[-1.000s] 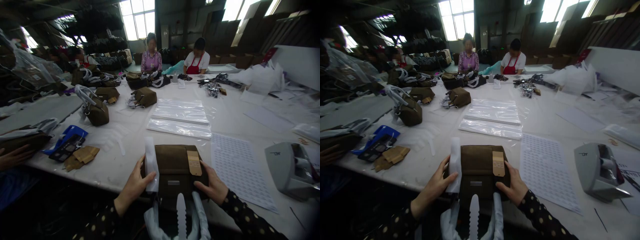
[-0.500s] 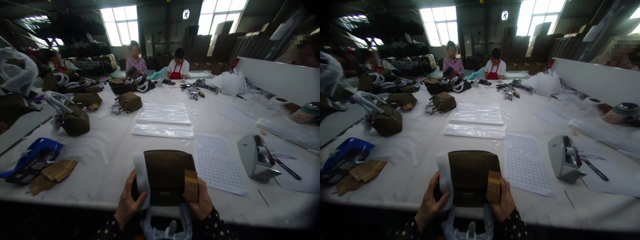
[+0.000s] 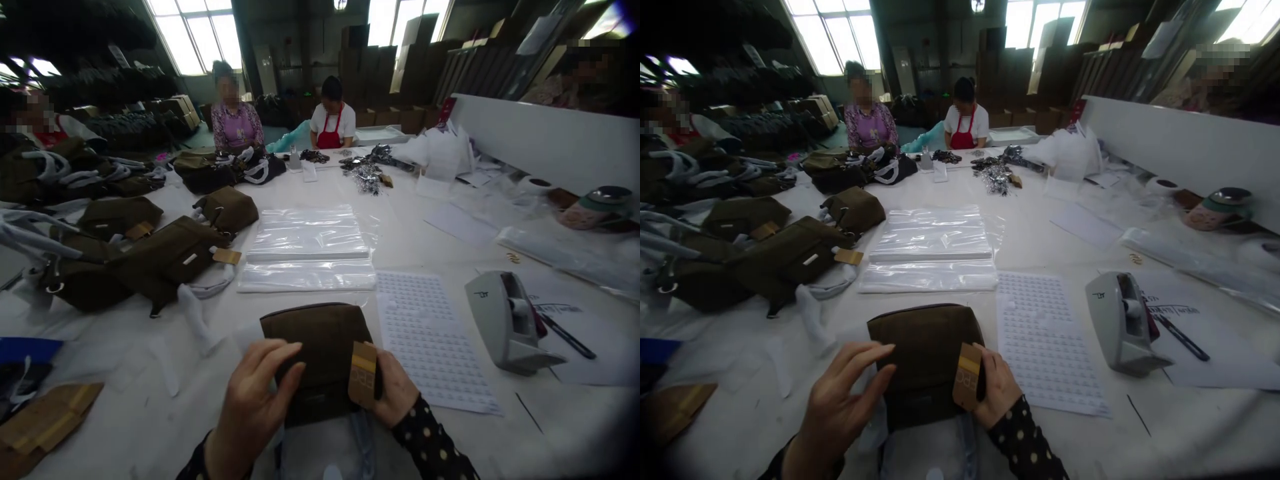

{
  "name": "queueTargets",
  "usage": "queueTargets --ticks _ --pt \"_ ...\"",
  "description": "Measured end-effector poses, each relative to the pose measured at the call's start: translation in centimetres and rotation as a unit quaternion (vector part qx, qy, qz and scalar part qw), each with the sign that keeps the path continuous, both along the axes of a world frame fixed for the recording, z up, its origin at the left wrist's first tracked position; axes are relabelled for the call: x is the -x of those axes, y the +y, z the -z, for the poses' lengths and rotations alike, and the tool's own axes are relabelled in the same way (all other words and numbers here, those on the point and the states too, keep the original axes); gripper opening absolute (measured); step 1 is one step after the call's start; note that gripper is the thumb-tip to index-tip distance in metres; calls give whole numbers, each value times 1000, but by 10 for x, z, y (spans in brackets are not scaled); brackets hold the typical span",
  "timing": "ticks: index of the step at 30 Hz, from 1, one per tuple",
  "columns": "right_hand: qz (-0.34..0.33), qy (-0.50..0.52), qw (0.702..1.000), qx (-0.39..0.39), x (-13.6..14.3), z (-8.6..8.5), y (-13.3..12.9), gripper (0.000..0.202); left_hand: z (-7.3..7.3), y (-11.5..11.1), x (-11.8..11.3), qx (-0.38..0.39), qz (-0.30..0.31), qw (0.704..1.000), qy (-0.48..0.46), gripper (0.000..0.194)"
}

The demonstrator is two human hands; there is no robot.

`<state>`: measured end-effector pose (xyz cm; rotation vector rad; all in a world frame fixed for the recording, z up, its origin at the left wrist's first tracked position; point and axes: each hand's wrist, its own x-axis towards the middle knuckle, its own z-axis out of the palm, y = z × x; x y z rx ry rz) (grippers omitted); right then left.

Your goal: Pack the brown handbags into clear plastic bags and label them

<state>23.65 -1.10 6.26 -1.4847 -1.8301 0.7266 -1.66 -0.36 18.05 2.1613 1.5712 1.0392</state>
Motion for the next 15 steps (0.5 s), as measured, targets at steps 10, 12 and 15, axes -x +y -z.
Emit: queueTargets --ticks 10,12,15 --pt "392 88 915 29 -155 -31 -12 43 28 168 -93 348 188 915 82 35" --pt "513 48 857 15 -202 -27 -19 42 29 172 -95 358 200 908 89 32" --pt "566 -25 824 11 -257 -13 -20 42 30 173 -98 319 198 918 130 29"
